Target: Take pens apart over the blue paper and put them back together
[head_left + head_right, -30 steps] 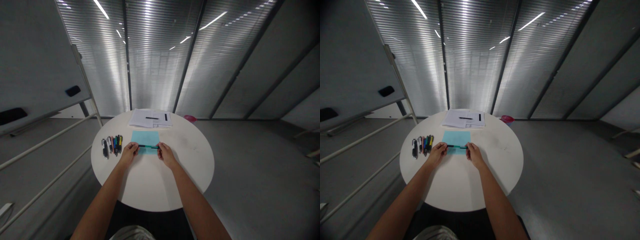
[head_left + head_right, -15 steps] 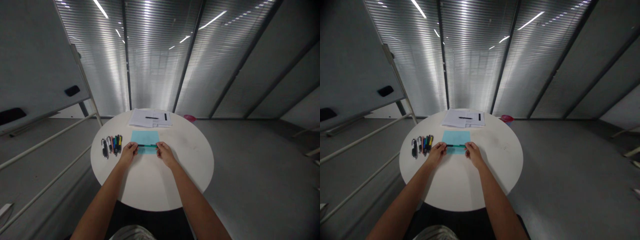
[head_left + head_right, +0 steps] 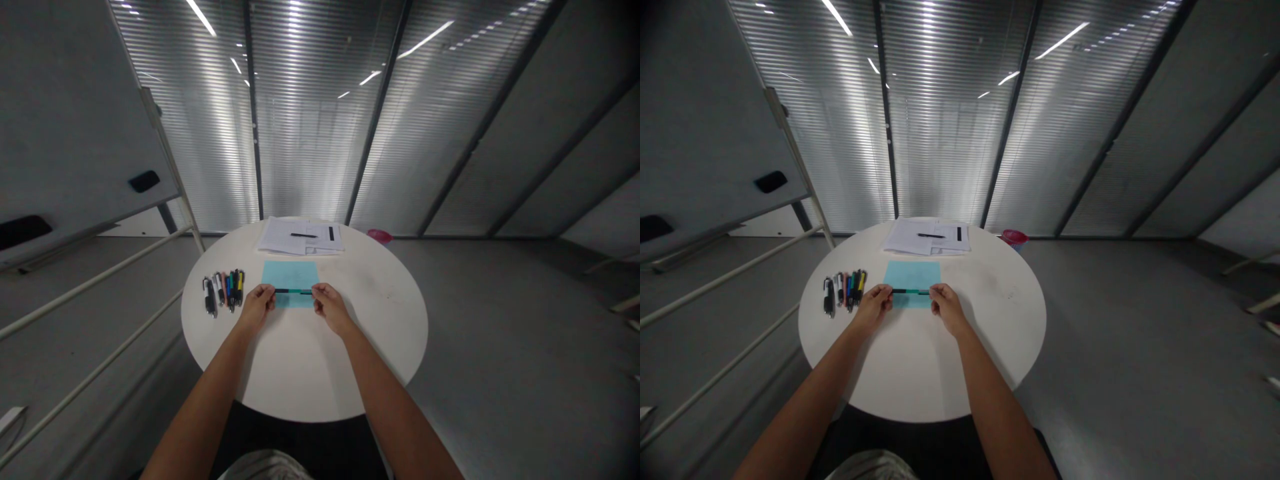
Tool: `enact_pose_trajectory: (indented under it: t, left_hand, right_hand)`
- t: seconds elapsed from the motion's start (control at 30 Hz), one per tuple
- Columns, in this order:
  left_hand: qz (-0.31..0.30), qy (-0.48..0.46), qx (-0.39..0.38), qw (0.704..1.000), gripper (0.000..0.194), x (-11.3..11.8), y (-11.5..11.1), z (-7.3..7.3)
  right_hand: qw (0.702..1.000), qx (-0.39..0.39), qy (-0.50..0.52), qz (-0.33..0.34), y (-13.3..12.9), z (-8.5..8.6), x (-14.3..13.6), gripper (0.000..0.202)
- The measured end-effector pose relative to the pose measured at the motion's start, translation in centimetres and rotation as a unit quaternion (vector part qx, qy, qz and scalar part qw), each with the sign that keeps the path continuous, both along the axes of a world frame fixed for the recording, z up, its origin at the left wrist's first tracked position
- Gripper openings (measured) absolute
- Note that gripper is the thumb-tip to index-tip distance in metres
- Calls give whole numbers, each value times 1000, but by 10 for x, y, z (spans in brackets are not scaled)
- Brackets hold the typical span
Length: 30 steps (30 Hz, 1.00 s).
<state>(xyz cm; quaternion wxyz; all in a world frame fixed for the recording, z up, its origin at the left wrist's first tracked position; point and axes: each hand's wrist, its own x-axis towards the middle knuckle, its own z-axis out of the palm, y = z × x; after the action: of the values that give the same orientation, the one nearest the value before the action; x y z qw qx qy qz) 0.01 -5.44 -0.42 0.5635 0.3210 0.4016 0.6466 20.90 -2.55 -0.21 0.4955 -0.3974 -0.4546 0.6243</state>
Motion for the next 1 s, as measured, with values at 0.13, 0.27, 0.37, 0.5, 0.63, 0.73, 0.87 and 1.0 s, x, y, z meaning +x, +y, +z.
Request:
enact_pose_trajectory:
  t: [0.13, 0.27, 0.37, 0.5, 0.63, 0.73, 0.87, 1.0]
  left_hand:
    - [-7, 3, 0, 1000, 32, -1, 0, -1]
    - [-11, 1, 2, 1000, 32, -1, 0, -2]
    - [-5, -3, -5, 1000, 34, -1, 0, -1]
    - [2, -4, -8, 1000, 35, 0, 1, -1]
    - [12, -1, -6, 1000, 33, 0, 2, -2]
    - [16, 7, -10, 1000, 32, 0, 2, -3]
    - [20, 11, -11, 1000, 30, 0, 3, -3]
    - [25, 14, -10, 1000, 29, 1, 3, -2]
  right_hand:
    - [1000, -7, 0, -3, -1, 1, 0, 37]
    - [1000, -13, -21, 8, -2, 2, 0, 37]
    - [1000, -3, -11, -2, -1, 2, -1, 38]
    - [1000, 1, 9, -4, 1, 0, -2, 37]
    - [1000, 14, 12, -6, 1, -1, -2, 34]
    - [999, 30, 13, -5, 2, -3, -1, 34]
    - [999, 33, 22, 2, 4, -5, 0, 34]
    - [999, 26, 33, -5, 3, -4, -1, 36]
